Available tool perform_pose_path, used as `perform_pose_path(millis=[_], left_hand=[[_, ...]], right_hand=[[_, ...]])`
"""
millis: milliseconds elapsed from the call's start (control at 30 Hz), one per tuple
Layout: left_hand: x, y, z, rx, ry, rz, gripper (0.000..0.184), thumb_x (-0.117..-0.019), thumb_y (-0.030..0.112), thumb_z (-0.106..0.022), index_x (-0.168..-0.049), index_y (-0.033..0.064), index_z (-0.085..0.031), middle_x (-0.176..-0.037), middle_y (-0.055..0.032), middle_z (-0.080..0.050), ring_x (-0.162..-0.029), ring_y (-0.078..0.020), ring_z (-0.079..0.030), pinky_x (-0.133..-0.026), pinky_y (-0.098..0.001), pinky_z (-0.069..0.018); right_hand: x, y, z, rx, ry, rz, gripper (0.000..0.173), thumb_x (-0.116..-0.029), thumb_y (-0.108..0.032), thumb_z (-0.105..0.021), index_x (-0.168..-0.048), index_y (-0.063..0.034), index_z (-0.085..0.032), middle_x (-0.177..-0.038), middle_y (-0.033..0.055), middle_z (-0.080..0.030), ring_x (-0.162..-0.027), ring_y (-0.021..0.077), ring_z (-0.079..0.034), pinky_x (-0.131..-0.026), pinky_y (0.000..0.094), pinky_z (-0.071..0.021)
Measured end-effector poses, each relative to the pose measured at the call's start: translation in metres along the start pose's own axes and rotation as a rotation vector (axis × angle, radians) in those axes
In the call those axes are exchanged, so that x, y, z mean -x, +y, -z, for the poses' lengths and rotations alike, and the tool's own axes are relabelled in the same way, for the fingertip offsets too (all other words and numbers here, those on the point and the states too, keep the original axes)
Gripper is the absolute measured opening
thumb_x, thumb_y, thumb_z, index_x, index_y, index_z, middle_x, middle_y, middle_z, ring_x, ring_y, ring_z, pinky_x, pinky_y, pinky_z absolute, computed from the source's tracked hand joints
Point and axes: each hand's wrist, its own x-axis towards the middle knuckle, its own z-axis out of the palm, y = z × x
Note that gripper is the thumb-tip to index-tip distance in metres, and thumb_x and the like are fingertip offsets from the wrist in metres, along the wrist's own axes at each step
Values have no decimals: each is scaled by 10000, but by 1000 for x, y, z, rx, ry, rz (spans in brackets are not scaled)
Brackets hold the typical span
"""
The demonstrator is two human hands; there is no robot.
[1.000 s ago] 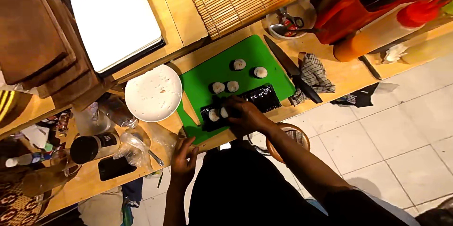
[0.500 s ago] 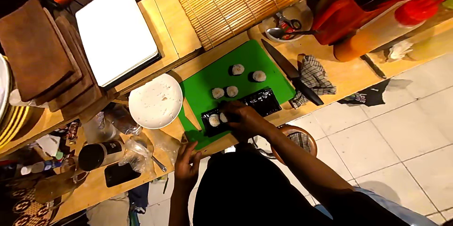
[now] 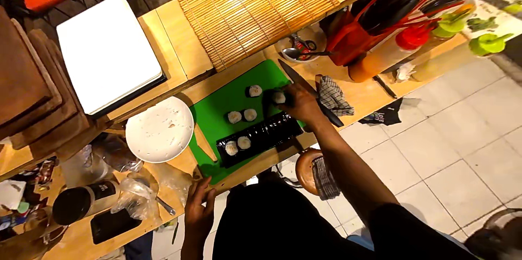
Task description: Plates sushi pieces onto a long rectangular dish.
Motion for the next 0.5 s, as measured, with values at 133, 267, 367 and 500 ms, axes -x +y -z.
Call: perform_pose_path(millis=[133,267,367,500], left_hand=[[-1,1,-1,-11,-10,-34,341,-1016,233,-562,-1240,12,-693,-1159,-123,-686,-999,-112,-659,-833,-252,-574],[3,2,0,14,15,9,327,-1000,197,-577,-1239,8,-695,-1173,-130,-682,-1020,-116,-664,-836,-250,-581],[5,0,1,4,10,26,330,-1000,185,-575,-1249,2,-689,-1184,-148,-681,-1031,-133,-670,-853,-268,-586],[2,4,2,-25,-20,41,340,-1004,206,-573,-1249,1,-689,-1191,-157,-683,-1024,-147,-678,-823,-281,-595]], right_hand=[[-13,5,-10,-42,-32,81,479,-834,-220,-840,-1256,-60,-680,-1239,200,-630,-1156,379,-621,-984,610,-512],[29,-18,-13,-216,-56,219,450,-816,-155,-840,-1230,-93,-675,-1214,141,-643,-1033,293,-658,-859,531,-575],[56,-41,-27,-278,-231,276,456,-807,-158,-852,-1231,-100,-696,-1236,116,-666,-1129,264,-649,-969,511,-553],[65,-48,-49,-253,-328,353,420,-845,-223,-818,-1240,-138,-707,-1236,85,-673,-1184,260,-615,-1034,504,-503]])
